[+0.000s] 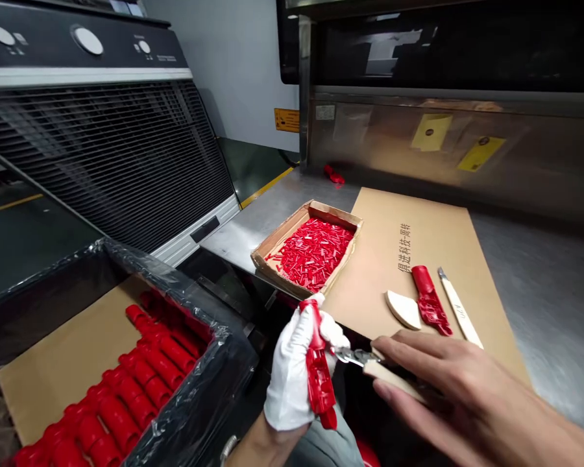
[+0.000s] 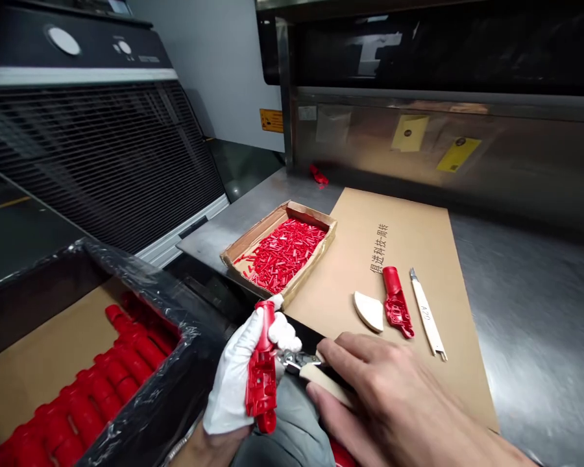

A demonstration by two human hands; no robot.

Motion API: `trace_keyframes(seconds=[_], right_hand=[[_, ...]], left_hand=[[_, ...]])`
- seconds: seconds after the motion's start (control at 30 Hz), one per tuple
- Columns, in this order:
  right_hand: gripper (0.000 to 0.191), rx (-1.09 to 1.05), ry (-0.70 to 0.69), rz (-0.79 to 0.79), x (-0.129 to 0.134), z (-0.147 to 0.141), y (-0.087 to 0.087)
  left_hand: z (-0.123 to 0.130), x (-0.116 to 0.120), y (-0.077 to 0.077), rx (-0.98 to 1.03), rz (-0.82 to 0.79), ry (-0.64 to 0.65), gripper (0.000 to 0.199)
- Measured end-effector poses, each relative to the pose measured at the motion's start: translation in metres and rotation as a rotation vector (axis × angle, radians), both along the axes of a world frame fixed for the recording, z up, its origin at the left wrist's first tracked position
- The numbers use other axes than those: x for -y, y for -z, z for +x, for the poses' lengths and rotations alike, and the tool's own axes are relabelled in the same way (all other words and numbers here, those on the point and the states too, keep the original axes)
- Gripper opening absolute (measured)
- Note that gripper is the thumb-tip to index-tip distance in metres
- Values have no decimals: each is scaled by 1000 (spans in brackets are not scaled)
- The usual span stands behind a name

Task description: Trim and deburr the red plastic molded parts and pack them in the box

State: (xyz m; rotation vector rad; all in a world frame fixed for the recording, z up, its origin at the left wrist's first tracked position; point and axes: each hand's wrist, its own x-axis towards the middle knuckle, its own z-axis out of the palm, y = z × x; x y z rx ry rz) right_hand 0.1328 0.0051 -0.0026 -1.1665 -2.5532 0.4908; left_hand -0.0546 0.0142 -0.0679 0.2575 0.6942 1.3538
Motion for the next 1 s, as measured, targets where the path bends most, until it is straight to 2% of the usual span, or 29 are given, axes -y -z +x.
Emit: trace_keyframes(seconds=[0.1,0.17,0.2,0.27,0.3,0.37,0.43,0.5,0.57,0.7,0.8,0.9,1.0], right_hand=[[23,-32,18,48,-26,-6,-11],[28,22,49,101,-53,-16,-12],[31,92,68,170,-67,-23,-10],[36,331,101,443,-96,-37,-5],[35,392,83,507,-107,-43,-2],[33,461,46,586,-122,-51,0],[33,468,48,608,-126,-49,-1],[36,473,98,625,-123,-31,-2],[41,447,223,580,-119,3,-1],[47,351,715,293,-107,105,15],[49,412,921,210,-87,167,38],[46,469,1015,121,-65,191,68],[44,487,1042,105,-50,188,90]], left_hand=[[-1,1,1,84,-40,-6,26],[0,1,4,105,-6,-2,25],[0,2,5,97,14,-4,24],[0,4,7,56,29,-21,23],[-1,5,7,35,19,-30,24],[-4,8,7,0,0,-26,25],[-9,9,7,-29,-4,9,27],[-15,8,7,-66,1,29,29],[-21,4,8,-134,14,1,34],[-28,-11,15,-264,63,-92,42],[-26,-21,19,-291,112,-90,37],[-19,-22,19,-320,145,-4,34],[-11,-17,15,-313,143,70,36]])
